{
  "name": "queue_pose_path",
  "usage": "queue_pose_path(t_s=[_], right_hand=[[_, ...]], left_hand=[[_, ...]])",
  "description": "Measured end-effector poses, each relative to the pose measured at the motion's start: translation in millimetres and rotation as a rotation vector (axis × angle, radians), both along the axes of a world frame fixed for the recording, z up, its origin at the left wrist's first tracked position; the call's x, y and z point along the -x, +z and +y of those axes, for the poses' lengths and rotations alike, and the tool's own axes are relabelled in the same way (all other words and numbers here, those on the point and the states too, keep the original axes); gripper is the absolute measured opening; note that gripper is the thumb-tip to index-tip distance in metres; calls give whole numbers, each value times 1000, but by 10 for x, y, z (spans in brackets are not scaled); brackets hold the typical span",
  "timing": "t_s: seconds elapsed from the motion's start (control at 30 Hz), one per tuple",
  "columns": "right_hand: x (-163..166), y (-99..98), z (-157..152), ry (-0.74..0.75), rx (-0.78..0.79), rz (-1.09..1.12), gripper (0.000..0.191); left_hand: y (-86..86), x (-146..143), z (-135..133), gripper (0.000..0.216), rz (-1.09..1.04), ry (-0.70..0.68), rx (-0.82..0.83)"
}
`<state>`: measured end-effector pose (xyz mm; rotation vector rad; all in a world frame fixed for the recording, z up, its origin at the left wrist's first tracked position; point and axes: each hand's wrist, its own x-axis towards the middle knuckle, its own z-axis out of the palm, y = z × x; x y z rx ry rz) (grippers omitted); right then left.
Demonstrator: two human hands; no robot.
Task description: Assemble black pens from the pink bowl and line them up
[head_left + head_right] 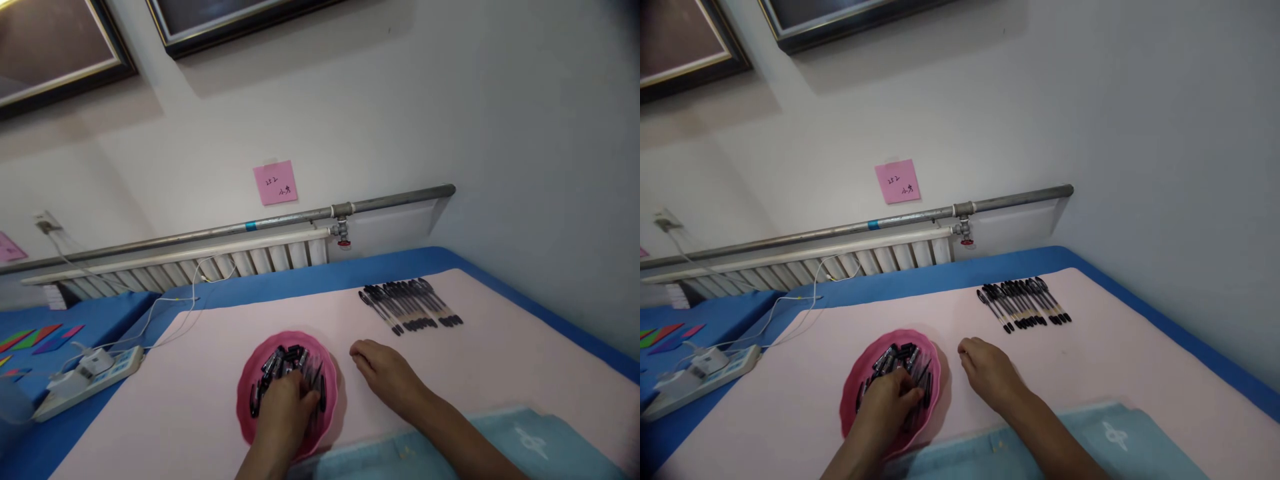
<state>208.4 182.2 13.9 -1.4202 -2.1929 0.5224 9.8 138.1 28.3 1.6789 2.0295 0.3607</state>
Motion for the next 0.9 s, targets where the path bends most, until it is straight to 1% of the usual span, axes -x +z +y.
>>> queue_pose_path(t_s=[0.1,0.23,0.4,0.53,0.6,0.63,0.67,0.73,0.77,0.8,0.83,0.9], right_hand=[[-10,1,-2,10,2,1,20],[-10,18,-12,11,-1,12,22],[4,27,-33,13,15,36,21],[-2,45,-43,7,28,81,20],[4,86,-52,-5,28,122,21],[17,118,-64,-13,21,140,21],[39,157,-83,-23,24,169,22],[113,249,-150,-28,81,264,24],[162,295,-195,-22,176,365,24],[216,335,-246,19,292,467,23],[271,367,-297,67,371,536,21],[367,402,-385,121,443,618,17]], left_hand=[[24,13,-11,11,29,-16,19],[37,16,-29,14,29,-52,-5],[61,-52,-41,13,75,-47,-28],[39,-52,-24,11,7,-32,-3],[18,-4,-8,10,-104,9,-18],[11,27,-3,11,-200,34,-35],[8,57,-2,13,-324,57,-49],[16,98,-19,17,-596,75,-57],[26,102,-38,19,-702,65,-58],[38,93,-61,21,-769,37,-57],[50,73,-87,21,-799,-1,-64],[75,15,-137,22,-801,-77,-91]])
